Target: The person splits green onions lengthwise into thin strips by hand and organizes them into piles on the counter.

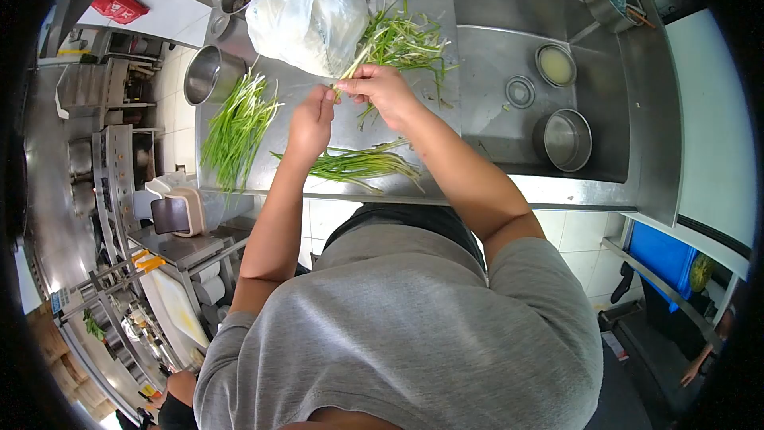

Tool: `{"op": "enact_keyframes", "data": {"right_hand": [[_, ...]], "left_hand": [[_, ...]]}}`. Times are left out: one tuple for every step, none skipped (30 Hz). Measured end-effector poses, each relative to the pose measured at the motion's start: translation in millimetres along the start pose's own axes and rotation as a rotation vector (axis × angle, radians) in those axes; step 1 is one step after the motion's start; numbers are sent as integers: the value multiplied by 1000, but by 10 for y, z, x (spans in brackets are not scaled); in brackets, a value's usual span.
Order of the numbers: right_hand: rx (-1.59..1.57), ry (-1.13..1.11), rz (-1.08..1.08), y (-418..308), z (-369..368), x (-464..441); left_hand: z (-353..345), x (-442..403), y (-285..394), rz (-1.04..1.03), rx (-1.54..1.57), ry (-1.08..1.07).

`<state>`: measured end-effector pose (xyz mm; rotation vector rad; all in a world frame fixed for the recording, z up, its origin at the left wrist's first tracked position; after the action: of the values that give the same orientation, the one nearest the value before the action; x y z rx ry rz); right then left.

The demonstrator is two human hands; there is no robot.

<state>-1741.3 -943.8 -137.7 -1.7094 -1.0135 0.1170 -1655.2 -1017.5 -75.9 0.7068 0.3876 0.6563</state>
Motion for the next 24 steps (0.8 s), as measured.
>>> {"op": "enact_keyframes", "data": {"right_hand": [[-24, -8, -14, 5, 24, -8], [-103, -41, -57, 13, 48, -19], [-181, -73, -99, 9, 89, -38], [-260, -106, -141, -19, 95, -40], [-290, -113, -143, -62, 120, -51], [-320, -118, -146, -107, 148, -62], [-350, -123, -149, -149, 151, -58], [-395, -113, -157, -159, 149, -60], [-440, -104, -165, -166, 138, -64], [-484, -96, -173, -182, 130, -70], [-591, -79, -141, -281, 184, -95], [-697, -63, -110, -405, 292, -135], [-803, -47, -78, -512, 420, -194], [-560, -5, -1, -548, 569, -292], [-320, 40, 73, -570, 736, -408], [-78, 85, 145, -554, 846, -496], [328, 181, 273, -512, 918, -551], [740, 273, 398, -471, 946, -599], [1154, 361, 522, -415, 959, -643], [1117, 437, 687, -462, 885, -546], [1115, 410, 669, -424, 875, -564], [1111, 380, 646, -527, 716, -435], [1107, 350, 618, -580, 580, -343], [1109, 356, 716, -657, 468, -270]], "left_hand": [[11, 1, 12, -5, -17, 3], [20, 6, 19, -10, -34, 7], [33, 12, 17, -27, -30, 15], [53, 14, 9, -45, -27, 25], [68, 17, 14, -63, -23, 34], [66, 23, 11, -64, -25, 29], [73, 30, 29, -65, -28, 23], [77, 36, 40, -65, -30, 17], [76, 31, 38, -66, -55, 10], [81, 18, 31, -68, -80, 4], [94, 5, 20, -69, -104, 0], [134, 2, -32, -67, -120, 11], [182, 1, -118, -67, -135, 21], [230, 0, -160, -67, -152, 29], [250, 2, -195, -56, -163, 21], [267, 7, -209, -44, -173, 11], [267, 26, -218, -32, -180, 0], [254, 31, -204, -37, -195, -3], [242, 19, -185, -45, -210, -2], [238, 5, -170, -51, -227, 0], [230, -12, -140, -80, -242, 2], [215, -11, -121, -105, -259, 1], [202, 6, -112, -128, -278, -5], [192, 16, -99, -144, -289, -15]]}}
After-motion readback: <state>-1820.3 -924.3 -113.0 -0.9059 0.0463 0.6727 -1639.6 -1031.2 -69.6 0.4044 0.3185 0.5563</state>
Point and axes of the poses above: each hand's wrist, its own x-axis away from the middle knuckle, its own z-axis out of the back of the hand, y = z × x, the point moved 9 cm from there along -x, towards the middle knuckle, and after that the axes turned 15 degrees about y, right-handed, at the moved point
